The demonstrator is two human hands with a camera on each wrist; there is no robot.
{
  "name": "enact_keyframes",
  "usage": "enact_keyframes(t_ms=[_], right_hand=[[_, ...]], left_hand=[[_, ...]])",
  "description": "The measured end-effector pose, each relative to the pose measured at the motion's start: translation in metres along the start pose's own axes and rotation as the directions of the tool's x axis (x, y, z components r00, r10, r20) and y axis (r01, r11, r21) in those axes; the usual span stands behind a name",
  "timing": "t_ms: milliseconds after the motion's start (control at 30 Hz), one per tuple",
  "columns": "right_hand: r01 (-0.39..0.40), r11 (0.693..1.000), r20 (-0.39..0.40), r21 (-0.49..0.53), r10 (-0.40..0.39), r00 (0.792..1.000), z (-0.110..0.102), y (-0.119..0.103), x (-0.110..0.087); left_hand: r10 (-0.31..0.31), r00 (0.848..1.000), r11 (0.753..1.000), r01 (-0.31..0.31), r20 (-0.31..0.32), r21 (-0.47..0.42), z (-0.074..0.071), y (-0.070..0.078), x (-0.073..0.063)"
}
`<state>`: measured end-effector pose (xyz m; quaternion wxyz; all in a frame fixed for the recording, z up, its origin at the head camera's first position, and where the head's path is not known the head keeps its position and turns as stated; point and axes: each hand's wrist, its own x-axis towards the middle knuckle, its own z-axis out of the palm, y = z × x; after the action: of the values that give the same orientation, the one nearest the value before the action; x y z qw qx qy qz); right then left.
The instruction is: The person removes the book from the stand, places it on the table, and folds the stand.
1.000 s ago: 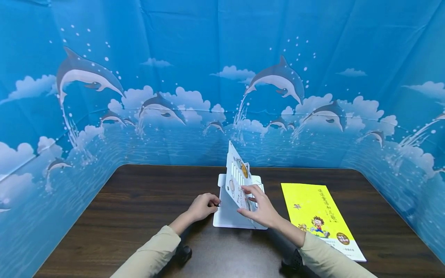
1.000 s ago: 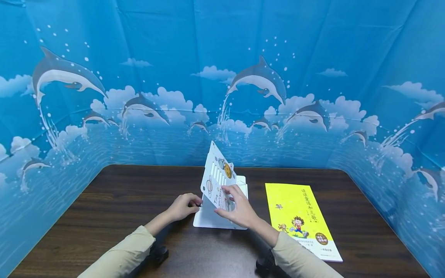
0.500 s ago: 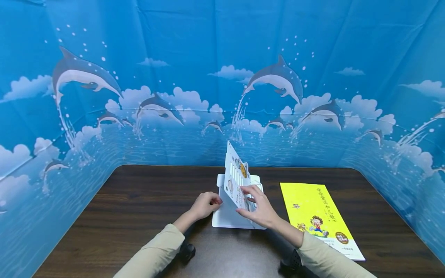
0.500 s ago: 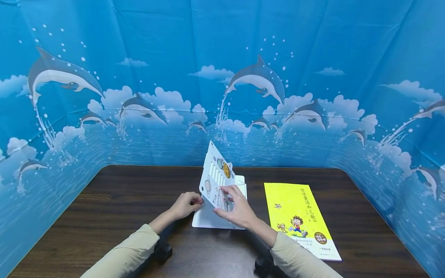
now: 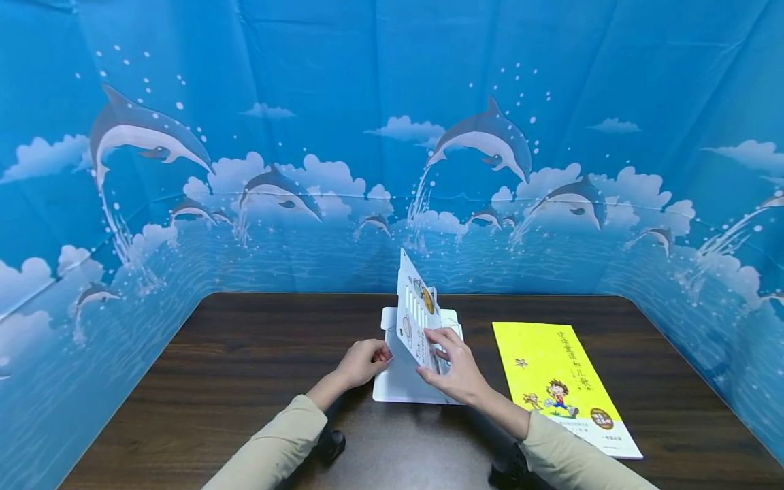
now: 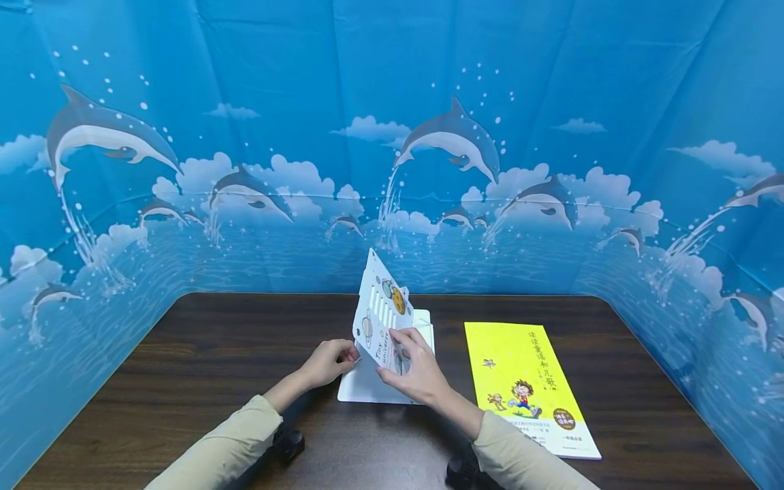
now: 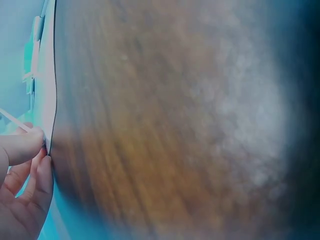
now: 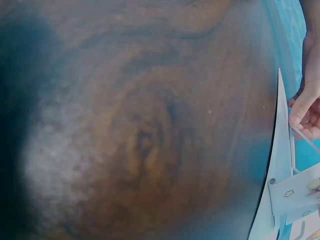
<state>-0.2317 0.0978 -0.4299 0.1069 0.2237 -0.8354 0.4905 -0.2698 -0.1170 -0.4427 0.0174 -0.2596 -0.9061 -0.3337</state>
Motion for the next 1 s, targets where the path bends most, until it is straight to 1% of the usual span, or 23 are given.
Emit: enact_keyframes(t_ms=[133, 333, 367, 500, 533, 567, 633, 733, 800, 933, 1000], right_hand=[[-0.015, 1.0, -0.012, 0.024, 0.015, 1.0, -0.002, 0.002, -0.002], [-0.033, 0.997, -0.008, 0.074, 0.034, 0.999, -0.006, 0.005, -0.006], [-0.039, 0.996, -0.007, 0.086, 0.04, 0.999, -0.007, 0.003, -0.007], [-0.054, 0.992, -0.009, 0.114, 0.055, 0.998, -0.014, -0.017, -0.011], [-0.049, 0.992, -0.013, 0.119, 0.051, 0.999, -0.014, -0.016, -0.012], [-0.046, 0.992, -0.018, 0.119, 0.049, 0.999, -0.015, -0.015, -0.013], [-0.045, 0.993, -0.032, 0.109, 0.049, 0.998, -0.017, -0.02, -0.016], [-0.022, 0.996, -0.059, 0.091, 0.027, 0.998, -0.019, -0.022, -0.019], [-0.032, 0.996, -0.061, 0.083, 0.037, 0.997, -0.022, -0.035, -0.021], [-0.041, 0.996, -0.061, 0.083, 0.046, 0.997, -0.022, -0.034, -0.022], [-0.048, 0.995, -0.063, 0.088, 0.053, 0.997, -0.019, -0.025, -0.021]], left_hand=[[0.014, 1.0, 1.0, -0.014, 0.004, 0.003, 0.0, 0.0, 0.0], [0.008, 1.0, 1.0, -0.008, 0.009, 0.01, 0.001, -0.001, 0.0], [0.002, 1.0, 1.0, -0.002, 0.011, 0.008, 0.001, -0.001, -0.001], [-0.007, 1.0, 1.0, 0.007, 0.012, 0.004, 0.002, -0.002, 0.0], [-0.006, 1.0, 1.0, 0.006, 0.01, 0.002, 0.002, -0.001, 0.0], [-0.008, 1.0, 1.0, 0.008, 0.009, 0.0, 0.002, -0.001, 0.0], [-0.013, 1.0, 1.0, 0.013, 0.012, 0.002, 0.002, -0.001, 0.001], [-0.014, 1.0, 1.0, 0.014, 0.014, 0.006, 0.002, -0.001, 0.001], [-0.022, 1.0, 1.0, 0.022, 0.019, 0.015, 0.002, -0.001, 0.0], [-0.026, 0.999, 0.999, 0.025, 0.019, 0.034, 0.002, 0.0, -0.001], [-0.033, 0.999, 0.999, 0.033, 0.018, 0.041, 0.002, 0.0, 0.0]])
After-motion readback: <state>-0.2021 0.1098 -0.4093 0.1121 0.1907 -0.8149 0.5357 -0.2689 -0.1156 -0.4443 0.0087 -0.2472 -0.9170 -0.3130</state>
